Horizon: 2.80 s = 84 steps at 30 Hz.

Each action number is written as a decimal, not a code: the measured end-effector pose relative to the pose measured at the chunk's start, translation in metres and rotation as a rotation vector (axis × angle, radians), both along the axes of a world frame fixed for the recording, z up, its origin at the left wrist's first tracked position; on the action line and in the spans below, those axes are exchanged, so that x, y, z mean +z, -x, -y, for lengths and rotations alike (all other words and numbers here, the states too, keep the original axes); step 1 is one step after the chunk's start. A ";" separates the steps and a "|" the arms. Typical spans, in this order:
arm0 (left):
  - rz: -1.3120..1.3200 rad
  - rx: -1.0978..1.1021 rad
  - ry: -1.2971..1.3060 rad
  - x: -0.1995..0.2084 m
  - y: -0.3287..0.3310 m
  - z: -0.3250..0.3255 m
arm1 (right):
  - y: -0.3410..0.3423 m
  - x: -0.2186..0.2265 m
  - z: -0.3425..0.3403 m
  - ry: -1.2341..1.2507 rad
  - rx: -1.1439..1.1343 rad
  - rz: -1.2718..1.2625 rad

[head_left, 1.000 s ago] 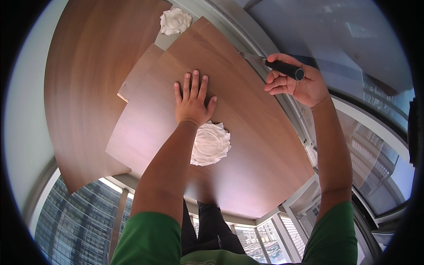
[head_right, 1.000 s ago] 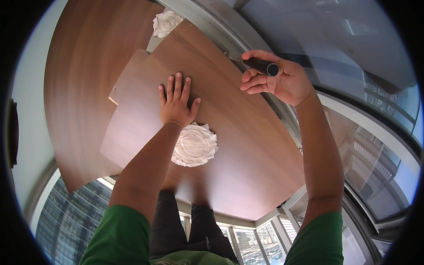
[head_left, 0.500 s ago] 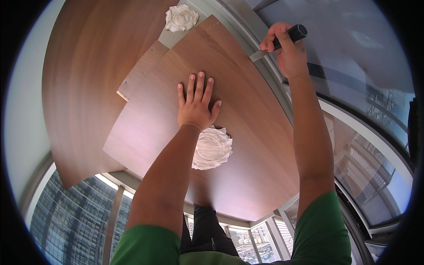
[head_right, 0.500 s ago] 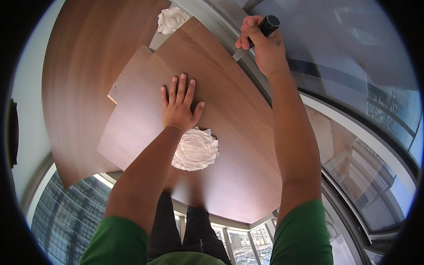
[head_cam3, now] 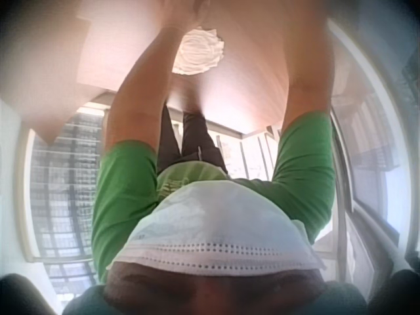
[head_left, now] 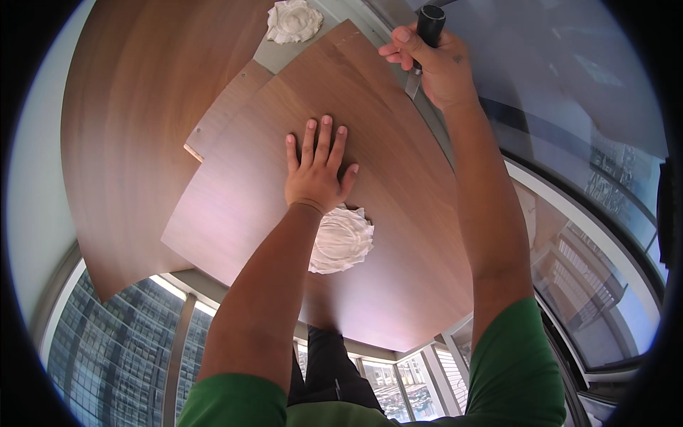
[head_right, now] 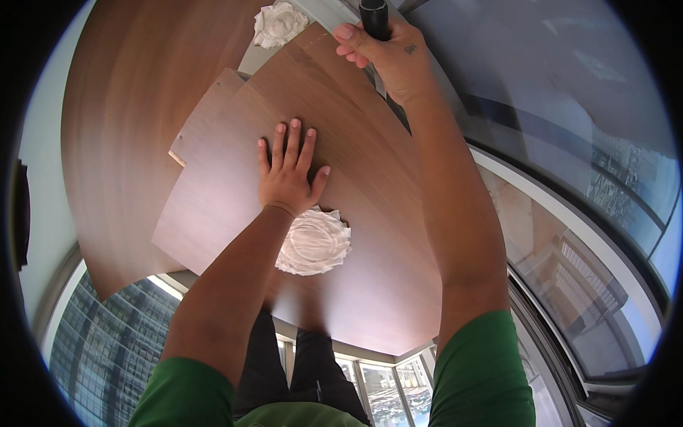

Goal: The person uses a tool to scrape the edge of a wooden panel and then wipes the surface with a cloth.

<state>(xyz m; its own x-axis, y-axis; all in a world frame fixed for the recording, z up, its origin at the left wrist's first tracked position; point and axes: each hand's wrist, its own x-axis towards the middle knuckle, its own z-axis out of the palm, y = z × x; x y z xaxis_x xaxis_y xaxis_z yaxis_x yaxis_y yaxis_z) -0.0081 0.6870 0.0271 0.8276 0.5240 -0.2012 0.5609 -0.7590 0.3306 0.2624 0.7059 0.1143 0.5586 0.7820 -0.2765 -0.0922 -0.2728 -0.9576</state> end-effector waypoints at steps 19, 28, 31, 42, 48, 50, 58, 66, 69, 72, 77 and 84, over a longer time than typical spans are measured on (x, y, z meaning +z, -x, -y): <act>-0.008 -0.004 0.033 0.000 -0.001 -0.001 | 0.000 -0.025 -0.017 0.121 -0.121 -0.119; -0.003 -0.007 0.048 0.001 -0.003 0.000 | -0.001 -0.029 -0.028 0.111 -0.088 -0.039; -0.004 0.004 0.052 -0.001 0.000 0.000 | 0.003 -0.016 -0.030 0.108 -0.085 -0.067; -0.005 0.006 0.054 -0.002 0.001 -0.001 | 0.000 -0.022 -0.039 0.061 -0.072 -0.088; 0.008 0.000 0.065 0.000 -0.003 0.000 | 0.006 -0.034 -0.052 0.111 -0.152 -0.030; 0.029 -0.005 0.054 0.002 -0.004 -0.003 | -0.004 -0.041 -0.052 0.088 -0.086 -0.061; -0.007 0.010 0.073 0.002 0.001 -0.001 | -0.020 0.006 -0.015 0.108 0.184 0.018; 0.002 0.010 0.076 0.002 0.000 -0.001 | -0.012 0.018 -0.012 -0.061 0.022 0.004; 0.011 0.013 0.082 0.001 0.000 -0.001 | -0.001 0.022 -0.021 -0.146 -0.039 0.016; 0.019 0.017 0.081 0.001 0.001 -0.001 | -0.001 0.021 -0.028 -0.137 0.020 0.034; 0.028 0.026 0.090 0.000 0.003 0.000 | 0.002 0.032 -0.038 -0.084 -0.007 0.030; 0.065 0.025 0.111 0.000 -0.001 0.000 | 0.002 -0.006 -0.075 0.032 -0.072 0.008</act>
<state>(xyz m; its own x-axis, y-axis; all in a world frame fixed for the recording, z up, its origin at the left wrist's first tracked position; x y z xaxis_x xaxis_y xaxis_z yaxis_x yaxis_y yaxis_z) -0.0072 0.6873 0.0270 0.8280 0.5218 -0.2054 0.5536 -0.7020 0.4481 0.2602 0.7807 0.1079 0.6155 0.7307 -0.2954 -0.1047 -0.2958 -0.9495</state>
